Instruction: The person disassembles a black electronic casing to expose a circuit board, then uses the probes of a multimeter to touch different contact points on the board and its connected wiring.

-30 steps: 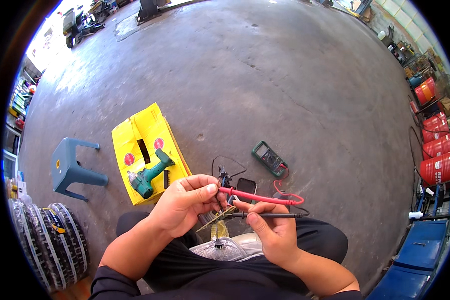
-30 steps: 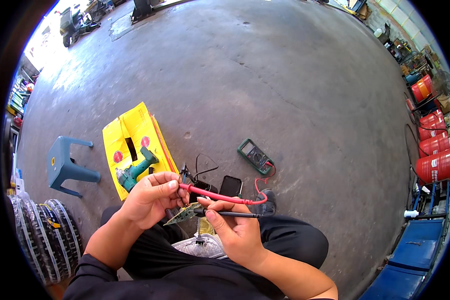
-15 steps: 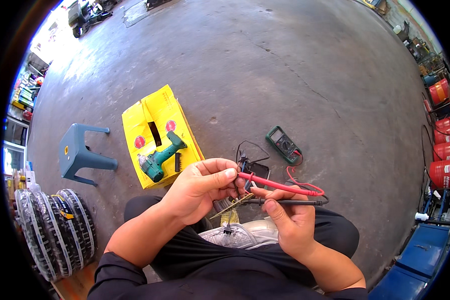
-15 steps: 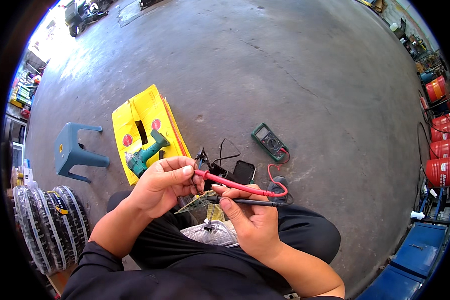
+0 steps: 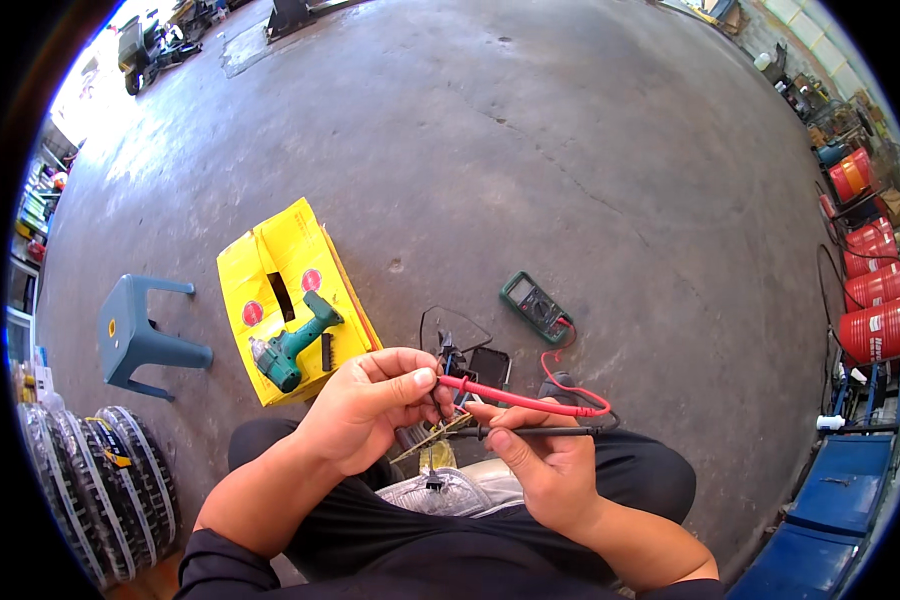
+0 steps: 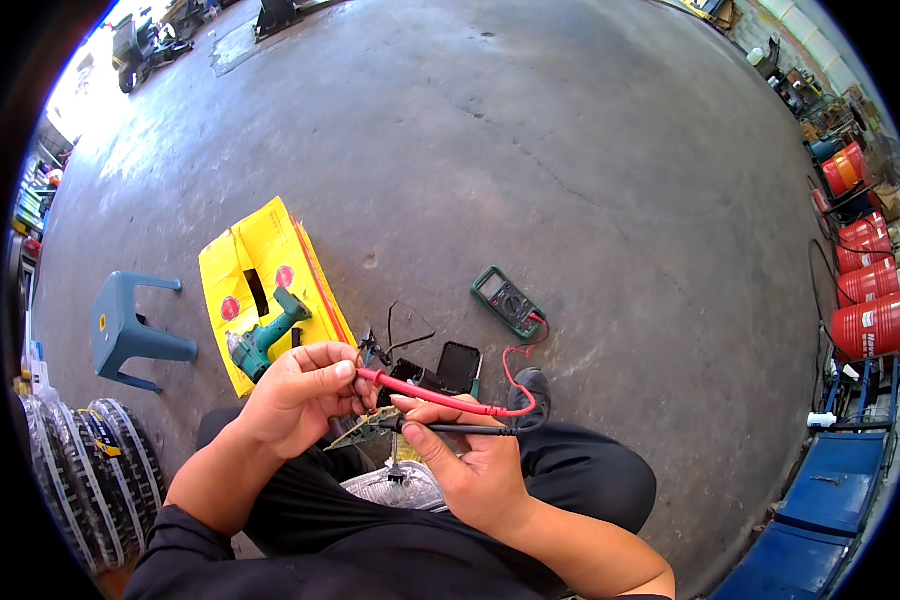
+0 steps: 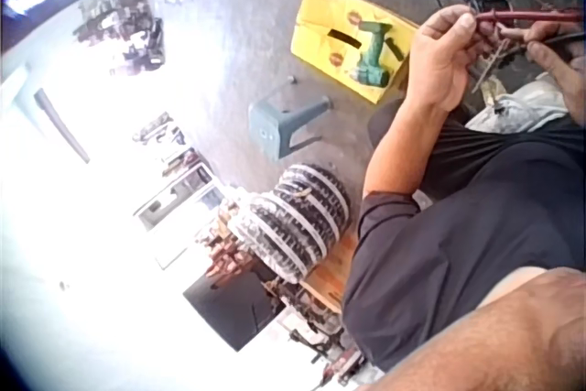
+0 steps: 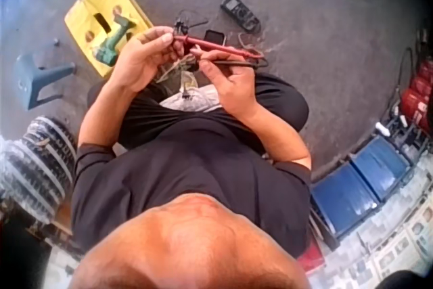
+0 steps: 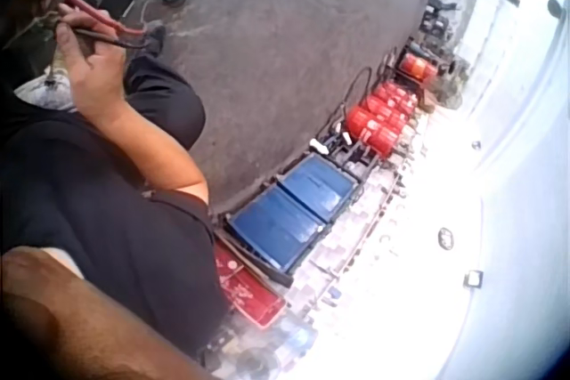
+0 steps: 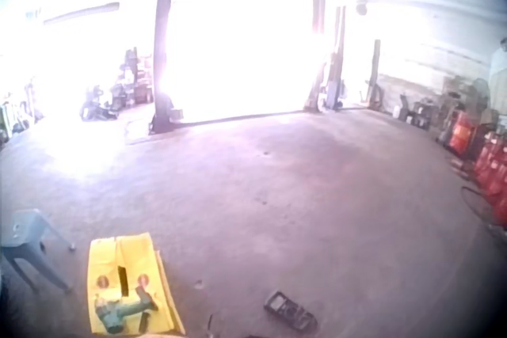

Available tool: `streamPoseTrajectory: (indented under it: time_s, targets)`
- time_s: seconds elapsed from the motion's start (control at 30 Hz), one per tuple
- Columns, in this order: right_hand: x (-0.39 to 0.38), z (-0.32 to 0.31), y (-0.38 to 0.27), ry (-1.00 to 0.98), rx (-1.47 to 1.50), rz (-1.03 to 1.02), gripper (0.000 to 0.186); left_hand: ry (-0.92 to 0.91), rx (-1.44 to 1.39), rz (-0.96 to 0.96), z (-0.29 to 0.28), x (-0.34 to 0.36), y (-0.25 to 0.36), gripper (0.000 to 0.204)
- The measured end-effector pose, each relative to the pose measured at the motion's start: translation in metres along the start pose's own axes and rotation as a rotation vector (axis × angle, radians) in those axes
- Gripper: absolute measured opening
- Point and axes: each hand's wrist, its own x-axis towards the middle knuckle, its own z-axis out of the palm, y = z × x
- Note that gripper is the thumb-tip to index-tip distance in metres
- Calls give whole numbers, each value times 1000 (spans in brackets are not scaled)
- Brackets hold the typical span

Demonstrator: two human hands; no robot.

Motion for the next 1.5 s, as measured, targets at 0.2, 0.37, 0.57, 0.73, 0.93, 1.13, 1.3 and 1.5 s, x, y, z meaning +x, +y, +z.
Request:
streamPoseTrajectory:
  time_s: [0.2, 0.37, 0.57, 0.73, 0.93, 1.13, 1.3, 1.5]
  targets:
    - [0, 0, 1, -4, -12, -23, 12, -9, -22, -10, 0, -1, 0, 14]
    - [1, -1, 0, -15, -25, -31, 12, -4, -21, -15, -1, 0, 0, 14]
    - [-1, -1, 0, -12, -14, -40, 12, -4, -15, -14, 2, -2, 0, 14]
    - [1, 0, 1, -8, -34, -45, 12, -3, -16, -17, 0, -1, 1, 14]
    - [0, 0, 1, -1, -36, -40, 12, -8, -20, -17, -1, -1, 0, 13]
    - [-1, 0, 1, 7, -40, -24, 13, -18, -18, -7, -1, -1, -1, 14]
    - [0, 0, 0, 0, -35, -29, 13, -23, -21, -8, -1, 0, 0, 14]
    - [0, 0, 3, -2, -13, -33, 12, -29, -11, -3, -3, 0, -1, 15]
